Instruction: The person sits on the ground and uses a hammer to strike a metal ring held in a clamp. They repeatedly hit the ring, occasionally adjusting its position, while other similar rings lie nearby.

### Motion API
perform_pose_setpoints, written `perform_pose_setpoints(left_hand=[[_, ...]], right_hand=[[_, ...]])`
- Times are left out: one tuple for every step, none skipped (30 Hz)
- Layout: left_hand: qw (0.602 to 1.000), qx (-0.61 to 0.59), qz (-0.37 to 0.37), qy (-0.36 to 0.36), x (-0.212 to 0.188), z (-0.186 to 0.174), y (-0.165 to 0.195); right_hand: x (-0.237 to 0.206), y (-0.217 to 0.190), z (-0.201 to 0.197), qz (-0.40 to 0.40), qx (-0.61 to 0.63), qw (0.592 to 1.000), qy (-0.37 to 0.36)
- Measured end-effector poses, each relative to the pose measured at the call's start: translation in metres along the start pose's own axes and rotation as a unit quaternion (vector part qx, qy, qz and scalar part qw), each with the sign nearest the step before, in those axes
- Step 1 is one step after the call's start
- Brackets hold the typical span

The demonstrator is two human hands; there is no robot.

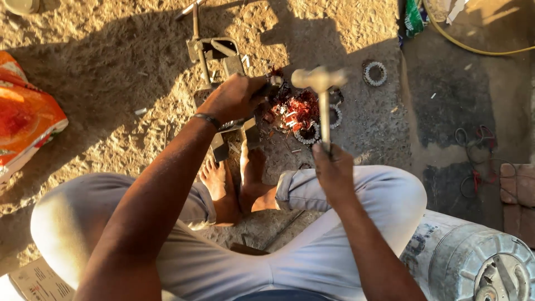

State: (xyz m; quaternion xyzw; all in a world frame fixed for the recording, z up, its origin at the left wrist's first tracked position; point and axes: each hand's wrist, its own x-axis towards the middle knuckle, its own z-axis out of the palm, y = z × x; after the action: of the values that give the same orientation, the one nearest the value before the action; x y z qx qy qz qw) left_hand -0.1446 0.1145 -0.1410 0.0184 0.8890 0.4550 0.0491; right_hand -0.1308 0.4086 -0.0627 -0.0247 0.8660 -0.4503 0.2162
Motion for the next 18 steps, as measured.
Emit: perform_pose_setpoints(left_hand=[[1.000,-0.019,0.004,0.009,-0.001,0.002,-0.003],[0.999,-0.038,0.005,0.017,-0.003,0.004,-0.006],[0.998,-0.054,0.009,0.025,-0.004,0.006,-0.008],[0.999,-0.042,0.014,0.032,-0.006,0.007,-0.010],[0.999,-0.033,0.020,0.036,-0.007,0.009,-0.011],[0.998,-0.027,0.027,0.041,-0.009,0.011,-0.011],[0.998,-0.046,0.026,0.041,-0.010,0.011,-0.010],[0.997,-0.062,0.023,0.044,-0.010,0.010,-0.009],[0.996,-0.079,0.018,0.047,-0.010,0.008,-0.007],[0.992,-0.112,0.030,0.056,-0.010,0.005,-0.005],[0.987,-0.144,0.043,0.063,-0.009,0.001,-0.002],[0.981,-0.175,0.056,0.068,-0.008,-0.003,0.001],[0.990,-0.130,0.008,0.059,-0.008,-0.006,0.004],[0.994,-0.084,-0.037,0.051,-0.007,-0.009,0.006],[0.995,-0.037,-0.083,0.045,-0.008,-0.010,0.009],[0.992,0.109,-0.045,0.053,-0.009,-0.010,0.010],[0.965,0.254,-0.008,0.059,-0.012,-0.008,0.011],[0.917,0.393,0.029,0.062,-0.016,-0.005,0.012]], right_hand=[[0.000,0.007,-0.002,0.089,0.093,0.992,0.003],[0.001,0.010,-0.006,0.087,0.094,0.992,0.020],[0.003,0.011,-0.010,0.082,0.098,0.991,0.042],[0.004,0.010,-0.013,0.079,0.103,0.989,0.065],[0.004,0.008,-0.015,0.086,0.128,0.987,0.051],[0.004,0.006,-0.015,0.091,0.151,0.983,0.039],[0.004,0.003,-0.015,0.090,0.174,0.980,0.027],[0.002,0.002,-0.014,0.082,0.188,0.979,0.021],[0.001,0.001,-0.013,0.075,0.200,0.977,0.012],[-0.001,0.001,-0.012,0.070,0.213,0.975,0.001],[-0.002,0.002,-0.011,0.070,0.216,0.974,-0.005],[-0.003,0.003,-0.011,0.069,0.221,0.973,-0.010],[-0.003,0.004,-0.012,0.068,0.226,0.972,-0.013],[-0.003,0.005,-0.012,0.067,0.227,0.972,-0.010],[-0.002,0.006,-0.012,0.062,0.226,0.972,-0.008],[-0.001,0.006,-0.012,0.058,0.226,0.972,-0.008],[-0.001,0.006,-0.012,0.058,0.227,0.972,-0.009],[0.000,0.006,-0.011,0.060,0.229,0.972,-0.010]])
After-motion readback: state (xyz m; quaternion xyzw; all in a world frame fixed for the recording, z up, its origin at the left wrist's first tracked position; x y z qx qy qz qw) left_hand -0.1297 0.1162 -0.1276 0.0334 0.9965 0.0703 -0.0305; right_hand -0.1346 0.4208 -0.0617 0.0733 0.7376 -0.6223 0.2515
